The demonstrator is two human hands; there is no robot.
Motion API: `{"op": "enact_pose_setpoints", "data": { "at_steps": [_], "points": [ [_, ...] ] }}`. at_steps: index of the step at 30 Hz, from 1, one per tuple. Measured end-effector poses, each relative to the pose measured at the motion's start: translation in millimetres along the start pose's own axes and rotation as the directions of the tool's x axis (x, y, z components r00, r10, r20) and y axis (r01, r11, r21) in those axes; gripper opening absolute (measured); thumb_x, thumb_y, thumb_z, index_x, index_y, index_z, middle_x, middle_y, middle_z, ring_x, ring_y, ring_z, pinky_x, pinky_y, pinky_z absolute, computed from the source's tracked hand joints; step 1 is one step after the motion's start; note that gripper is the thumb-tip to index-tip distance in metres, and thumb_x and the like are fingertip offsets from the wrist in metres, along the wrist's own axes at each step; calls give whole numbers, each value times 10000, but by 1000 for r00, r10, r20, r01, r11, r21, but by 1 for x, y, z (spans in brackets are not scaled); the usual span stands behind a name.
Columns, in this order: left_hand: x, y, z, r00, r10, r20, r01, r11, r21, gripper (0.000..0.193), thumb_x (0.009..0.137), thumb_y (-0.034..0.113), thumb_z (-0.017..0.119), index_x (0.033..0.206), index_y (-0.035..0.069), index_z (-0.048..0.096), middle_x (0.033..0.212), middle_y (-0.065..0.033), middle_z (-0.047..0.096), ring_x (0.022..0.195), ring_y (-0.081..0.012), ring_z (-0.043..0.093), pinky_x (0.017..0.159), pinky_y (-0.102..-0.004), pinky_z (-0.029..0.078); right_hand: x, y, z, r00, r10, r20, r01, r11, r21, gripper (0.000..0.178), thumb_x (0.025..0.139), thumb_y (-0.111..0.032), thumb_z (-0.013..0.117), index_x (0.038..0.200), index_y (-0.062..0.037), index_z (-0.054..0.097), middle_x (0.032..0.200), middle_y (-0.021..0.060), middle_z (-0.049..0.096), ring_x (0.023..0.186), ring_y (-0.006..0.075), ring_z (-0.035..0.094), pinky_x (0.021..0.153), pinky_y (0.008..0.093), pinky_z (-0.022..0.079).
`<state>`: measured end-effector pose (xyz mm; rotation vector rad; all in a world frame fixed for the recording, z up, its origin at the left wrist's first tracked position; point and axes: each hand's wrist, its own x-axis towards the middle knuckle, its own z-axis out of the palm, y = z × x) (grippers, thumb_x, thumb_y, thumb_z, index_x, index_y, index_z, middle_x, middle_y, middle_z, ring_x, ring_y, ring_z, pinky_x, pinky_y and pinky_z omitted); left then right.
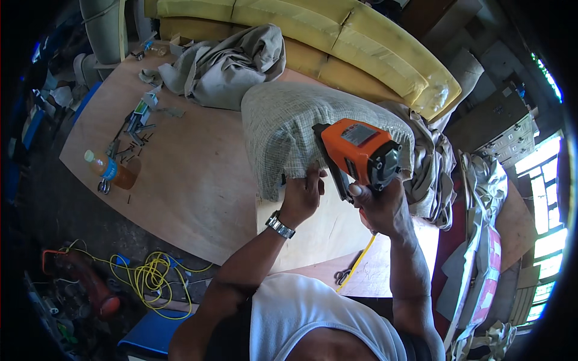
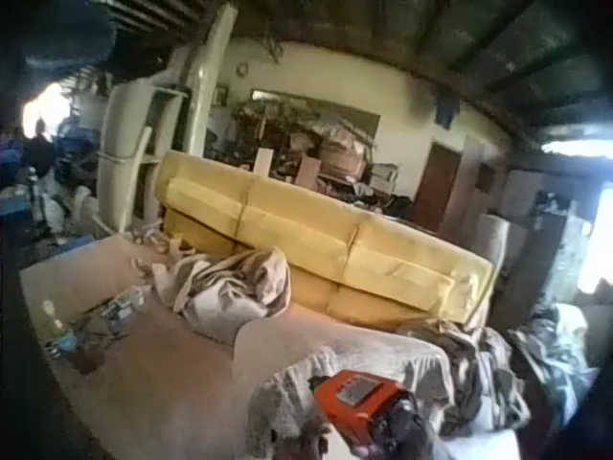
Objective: The person uses a pneumatic staple gun to attach a piece of beige fabric to a large, curved wooden furniture component. They repeatedly pull the fabric taut and fire staples along the edges to secure it. The person then lifts the component and places it onto a blue foam cushion.
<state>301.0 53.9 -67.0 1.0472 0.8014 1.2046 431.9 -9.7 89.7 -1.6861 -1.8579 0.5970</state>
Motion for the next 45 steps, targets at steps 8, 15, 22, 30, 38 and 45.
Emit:
{"op": "enact_pose_setpoints", "data": {
  "at_steps": [8, 15, 22, 30, 38, 45],
  "points": [
    [0, 16, -12, 961, -121, 250, 64, 972, 227, 346, 1088, 245, 405, 1019, -38, 591, 719, -90, 637, 532, -114, 583, 489, -297, 457, 22, 1, 12, 997, 75, -10, -75, 996, -42, 319, 894, -303, 765, 1015, -22, 678, 674, 104, 658, 576, 185, 636, 555, 352, 497],
    [-12, 100, -100, 422, -258, 869, 128, 966, 225, 336, 1043, 232, 556, 1236, -33, 628, 999, -110, 729, 894, -157, 710, 774, -309, 573, -70, 54, -5, 973, 227, 47, -231, 966, 115, 406, 881, -414, 758, 959, -23, 680, 670, 69, 669, 632, 163, 663, 588, 342, 530],
    [179, 114, -130, 968, 85, 238, -207, 806, 554, 532, 1035, 453, 447, 1396, 78, 558, 1409, -133, 575, 1340, -254, 493, 1134, -404, 366, -111, 99, 45, 912, 402, 84, -410, 905, 116, 282, 878, -275, 778, 981, -28, 687, 737, 140, 706, 657, 230, 699, 616, 386, 540],
    [186, 86, -109, 882, -243, 403, -134, 690, 711, 564, 1057, 516, 310, 1516, 224, 457, 1613, -121, 342, 1506, -241, 271, 1231, -335, 171, -116, 111, 61, 921, 379, 84, -388, 908, 160, 452, 844, -245, 762, 1199, -31, 583, 782, 183, 704, 773, 379, 717, 672, 439, 565],
    [103, 105, -76, 912, 12, 410, -298, 705, 643, 587, 1081, 415, 377, 1521, 26, 387, 1611, -145, 332, 1520, -251, 234, 1233, -342, 180, -117, 102, 60, 904, 424, 47, -425, 885, 189, 361, 861, -247, 762, 1128, -42, 632, 752, 154, 710, 713, 333, 725, 646, 411, 558],
    [100, 95, -84, 826, 237, 512, -557, 484, 675, 617, 1005, 374, 554, 1480, 1, 426, 1528, -246, 414, 1457, -370, 343, 1230, -424, 233, -103, 71, 45, 879, 476, 3, -470, 868, 157, 330, 859, -332, 788, 974, -37, 695, 717, 106, 695, 634, 239, 681, 620, 370, 548]
  ]
}}
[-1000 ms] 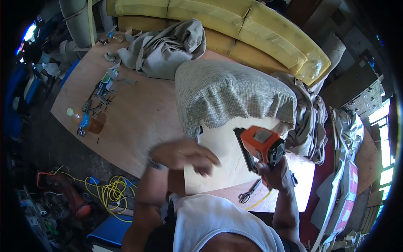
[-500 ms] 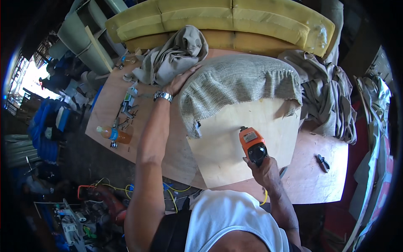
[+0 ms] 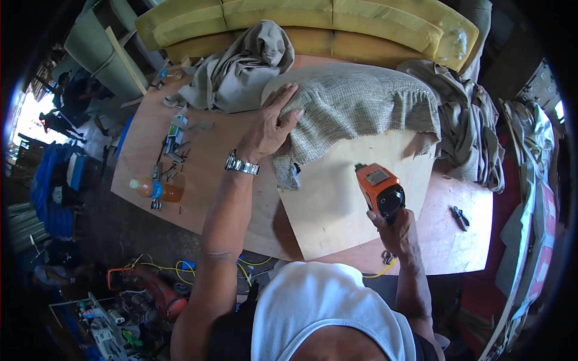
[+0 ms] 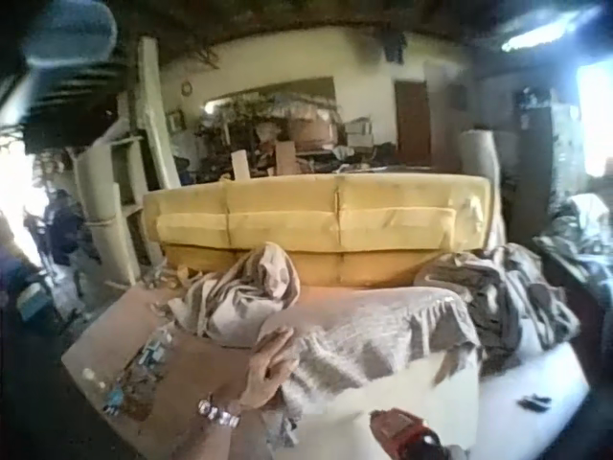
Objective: The person uses a pneumatic staple gun to attach a piece of beige fabric to a large, curved wooden furniture component. They repeatedly pull the fabric taut and fire staples along the edges to secure it. The person then lifts the component and places it onto a blue foam cushion.
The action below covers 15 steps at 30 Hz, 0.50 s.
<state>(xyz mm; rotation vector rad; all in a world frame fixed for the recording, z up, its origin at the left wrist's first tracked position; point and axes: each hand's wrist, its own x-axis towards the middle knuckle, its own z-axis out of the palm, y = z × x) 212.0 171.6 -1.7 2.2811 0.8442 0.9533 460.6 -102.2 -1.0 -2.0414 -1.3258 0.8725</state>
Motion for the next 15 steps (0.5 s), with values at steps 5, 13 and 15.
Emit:
{"op": "enact_pose_setpoints", "data": {
  "at_steps": [5, 13, 15],
  "points": [
    [4, -5, -1, 998, 54, 19, -55, 998, 31, 757, 874, 386, 683, 1480, 11, 428, 1527, -240, 420, 1450, -370, 354, 1229, -445, 232, 13, -52, 10, 911, -363, -195, 389, 914, 116, 346, 837, -327, 814, 974, -34, 691, 751, 94, 711, 658, 226, 691, 648, 349, 555],
    [-1, -11, 7, 999, -8, -47, 10, 999, 31, 881, 724, 352, 780, 1503, 130, 432, 1568, -138, 401, 1438, -442, 340, 1158, -619, 267, 47, -114, 30, 896, -415, -156, 415, 909, -32, 362, 846, -352, 803, 1019, -55, 691, 684, 90, 681, 621, 220, 682, 615, 370, 544],
    [-1, -14, 9, 999, -5, -51, 7, 999, 35, 903, 701, 338, 804, 1500, 140, 432, 1567, -117, 406, 1432, -458, 339, 1117, -690, 271, 54, -116, 35, 926, -358, -119, 351, 933, -74, 336, 851, -335, 799, 1021, -64, 693, 677, 94, 675, 613, 228, 678, 607, 374, 541]
  ]
}}
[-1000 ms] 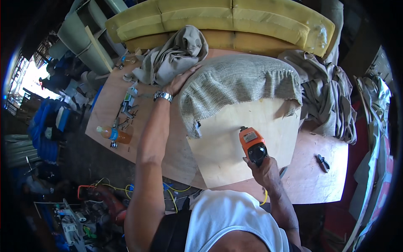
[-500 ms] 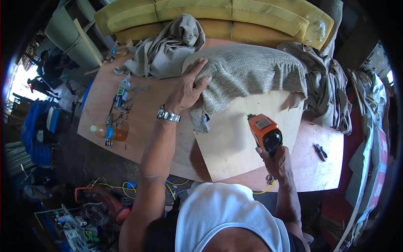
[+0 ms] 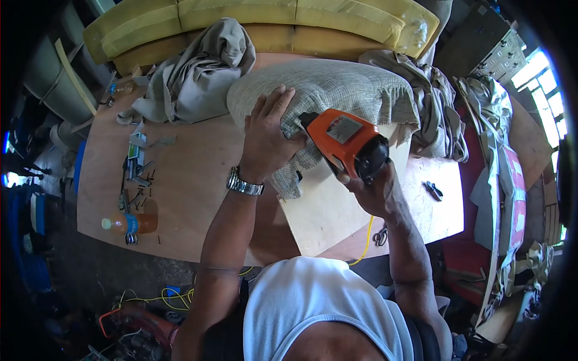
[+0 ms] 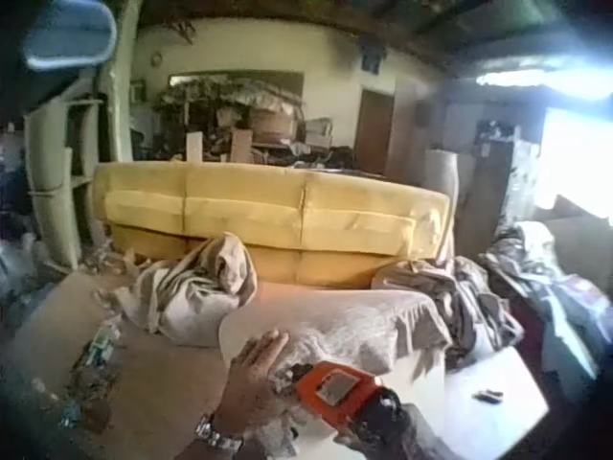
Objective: The person uses a pneumatic staple gun to attach a piece of beige fabric to a large, curved wooden furniture component. They repeatedly pull the fabric taut and fire staples along the edges to secure it. The person then lifts the component and places it onto a blue foam cushion.
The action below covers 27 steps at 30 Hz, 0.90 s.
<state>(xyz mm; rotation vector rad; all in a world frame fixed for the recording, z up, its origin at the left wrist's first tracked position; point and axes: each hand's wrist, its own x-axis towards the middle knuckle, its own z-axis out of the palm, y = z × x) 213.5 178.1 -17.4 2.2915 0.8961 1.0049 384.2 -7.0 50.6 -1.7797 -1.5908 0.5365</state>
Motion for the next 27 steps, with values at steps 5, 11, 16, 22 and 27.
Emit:
{"op": "enact_pose_setpoints", "data": {
  "at_steps": [5, 11, 16, 22, 27],
  "points": [
    [-2, 5, -3, 1000, -14, -23, 13, 1000, -28, 1042, 611, 438, 893, 1488, 121, 427, 1565, -138, 391, 1435, -461, 325, 1095, -726, 257, -2, -23, -2, 999, 1, -38, -2, 999, -35, 301, 842, -275, 808, 1022, -62, 693, 701, 106, 683, 623, 249, 686, 607, 378, 543],
    [-4, -1, -19, 994, 69, 86, -61, 994, -88, 1141, 582, 486, 923, 1517, 111, 386, 1589, -179, 335, 1480, -444, 248, 1124, -693, 237, -3, -28, 6, 995, -98, -30, 93, 986, -139, 305, 814, -230, 828, 1015, -47, 688, 752, 119, 704, 657, 271, 703, 632, 372, 557],
    [13, -56, -59, 895, 244, 375, 38, 793, -608, 968, 786, 481, 805, 1527, 45, 361, 1581, -167, 363, 1486, -311, 302, 1201, -471, 262, -22, -14, -5, 1000, 24, -11, -25, 994, -108, 344, 796, -269, 847, 997, -41, 686, 753, 127, 706, 645, 273, 698, 631, 376, 559],
    [73, -136, -38, 899, -181, 399, 402, 705, -585, 678, 1030, 527, 467, 1413, -31, 512, 1402, -165, 575, 1364, -259, 486, 1166, -352, 328, -85, 44, -9, 924, 383, 10, -382, 923, -53, 396, 798, -347, 851, 967, -28, 689, 714, 128, 693, 635, 234, 689, 614, 382, 539],
    [143, -168, 11, 801, -280, 530, 416, 896, -155, 672, 1055, 523, 362, 1419, -20, 515, 1453, -165, 537, 1378, -276, 464, 1166, -354, 310, -97, 51, -7, 786, 617, 44, -615, 787, -52, 354, 805, -339, 850, 962, -45, 728, 741, 109, 719, 626, 180, 652, 629, 369, 536]
  ]
}}
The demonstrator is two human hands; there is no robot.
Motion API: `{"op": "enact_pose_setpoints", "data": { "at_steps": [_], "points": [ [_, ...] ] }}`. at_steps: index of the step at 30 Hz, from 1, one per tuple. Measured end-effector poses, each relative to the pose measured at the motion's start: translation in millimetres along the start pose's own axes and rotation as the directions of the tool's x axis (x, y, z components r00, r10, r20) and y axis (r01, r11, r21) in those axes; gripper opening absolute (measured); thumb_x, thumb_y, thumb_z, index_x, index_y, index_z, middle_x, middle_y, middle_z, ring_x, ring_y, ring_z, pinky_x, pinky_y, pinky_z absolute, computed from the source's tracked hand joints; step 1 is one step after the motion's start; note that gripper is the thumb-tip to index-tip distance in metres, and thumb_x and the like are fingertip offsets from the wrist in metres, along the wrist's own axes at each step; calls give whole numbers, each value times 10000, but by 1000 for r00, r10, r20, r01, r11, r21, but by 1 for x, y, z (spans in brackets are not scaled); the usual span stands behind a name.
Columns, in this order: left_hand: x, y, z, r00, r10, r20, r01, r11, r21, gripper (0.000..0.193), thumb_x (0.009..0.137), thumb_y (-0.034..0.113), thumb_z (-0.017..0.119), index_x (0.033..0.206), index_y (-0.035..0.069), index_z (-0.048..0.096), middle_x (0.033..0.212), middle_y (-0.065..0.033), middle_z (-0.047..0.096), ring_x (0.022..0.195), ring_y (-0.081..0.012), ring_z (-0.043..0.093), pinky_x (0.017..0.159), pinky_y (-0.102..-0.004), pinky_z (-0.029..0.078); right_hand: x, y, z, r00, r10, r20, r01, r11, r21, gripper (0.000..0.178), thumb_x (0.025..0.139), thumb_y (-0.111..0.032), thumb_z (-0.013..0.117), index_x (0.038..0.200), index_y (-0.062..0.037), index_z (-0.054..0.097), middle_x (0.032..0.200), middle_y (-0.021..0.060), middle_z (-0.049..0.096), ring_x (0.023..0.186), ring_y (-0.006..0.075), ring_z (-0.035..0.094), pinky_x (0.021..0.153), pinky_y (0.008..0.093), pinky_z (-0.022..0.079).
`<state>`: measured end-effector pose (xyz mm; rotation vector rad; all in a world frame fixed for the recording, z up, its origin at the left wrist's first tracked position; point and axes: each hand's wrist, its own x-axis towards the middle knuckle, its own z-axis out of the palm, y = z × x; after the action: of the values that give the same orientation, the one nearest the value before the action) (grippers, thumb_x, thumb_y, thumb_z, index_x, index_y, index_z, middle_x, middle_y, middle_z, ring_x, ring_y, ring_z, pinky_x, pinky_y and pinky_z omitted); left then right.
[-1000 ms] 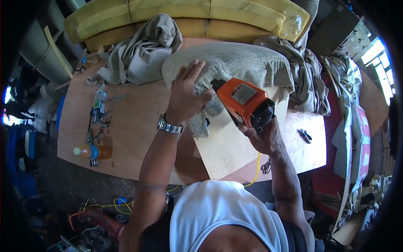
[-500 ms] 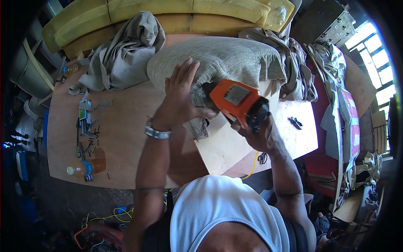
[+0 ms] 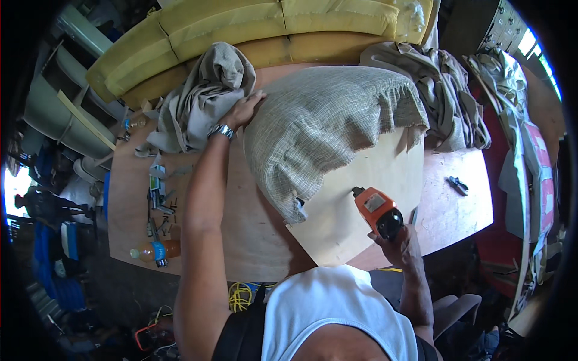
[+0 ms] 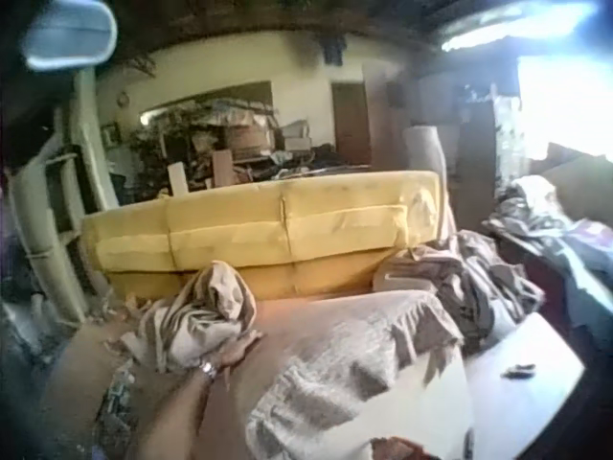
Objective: The person uses a pneumatic staple gun to attach a piece of beige fabric to a large, curved wooden furniture component. They repeatedly pull the fabric taut and fire staples along the edges to secure it. The person then lifts the component and places it onto a blue foam cushion.
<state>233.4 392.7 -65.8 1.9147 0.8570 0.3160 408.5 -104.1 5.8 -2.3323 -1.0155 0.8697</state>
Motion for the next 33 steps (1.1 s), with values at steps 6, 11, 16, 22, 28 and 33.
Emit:
{"op": "enact_pose_setpoints", "data": {
  "at_steps": [6, 11, 16, 22, 28, 33],
  "points": [
    [26, 47, 26, 976, 22, 217, -71, 972, 223, 697, 1065, 528, 310, 1532, 12, 353, 1592, -151, 363, 1482, -253, 314, 1215, -315, 205, 4, 28, 21, 999, -38, 3, 36, 966, 255, 258, 849, -220, 812, 1037, -62, 732, 841, 91, 757, 740, 126, 688, 680, 333, 546],
    [-23, 98, 38, 947, 94, 308, -161, 966, 202, 650, 1088, 463, 290, 1576, 35, 251, 1656, -111, 226, 1533, -214, 179, 1239, -302, 120, 10, 33, 19, 996, -66, 62, 35, 913, 407, 278, 860, -72, 738, 1134, -69, 688, 934, 84, 769, 843, 124, 714, 761, 315, 558],
    [-65, 127, 50, 952, 171, 255, -211, 968, 139, 595, 1098, 362, 273, 1567, -4, 252, 1662, -133, 193, 1543, -221, 130, 1245, -321, 89, 17, 63, 50, 962, -220, -164, 271, 851, 449, 345, 861, -326, 796, 1007, -24, 718, 768, 151, 719, 641, 200, 644, 630, 392, 520],
    [-99, 143, 54, 929, 283, 237, -342, 902, 264, 606, 1087, 360, 297, 1550, -29, 277, 1640, -182, 239, 1538, -255, 169, 1244, -336, 110, 6, 35, 22, 992, -121, 38, 104, 949, 297, 389, 867, -361, 783, 1008, -7, 703, 763, 135, 713, 652, 178, 627, 631, 405, 516],
    [-122, 153, 68, 898, 407, 166, -438, 793, 424, 567, 1062, 334, 412, 1531, 20, 358, 1610, -185, 317, 1514, -304, 249, 1238, -371, 169, 8, 37, 14, 986, -157, 50, 114, 870, 479, 480, 886, -475, 749, 961, -8, 667, 650, 49, 630, 600, 173, 599, 583, 366, 486],
    [-128, 149, 79, 883, 458, 101, -438, 728, 528, 558, 1027, 323, 510, 1527, 99, 400, 1580, -173, 375, 1469, -349, 335, 1217, -413, 258, 15, -8, -5, 891, -391, -232, 454, 770, 449, 478, 901, -452, 738, 1033, -6, 628, 692, 35, 633, 623, 163, 593, 610, 339, 504]
  ]
}}
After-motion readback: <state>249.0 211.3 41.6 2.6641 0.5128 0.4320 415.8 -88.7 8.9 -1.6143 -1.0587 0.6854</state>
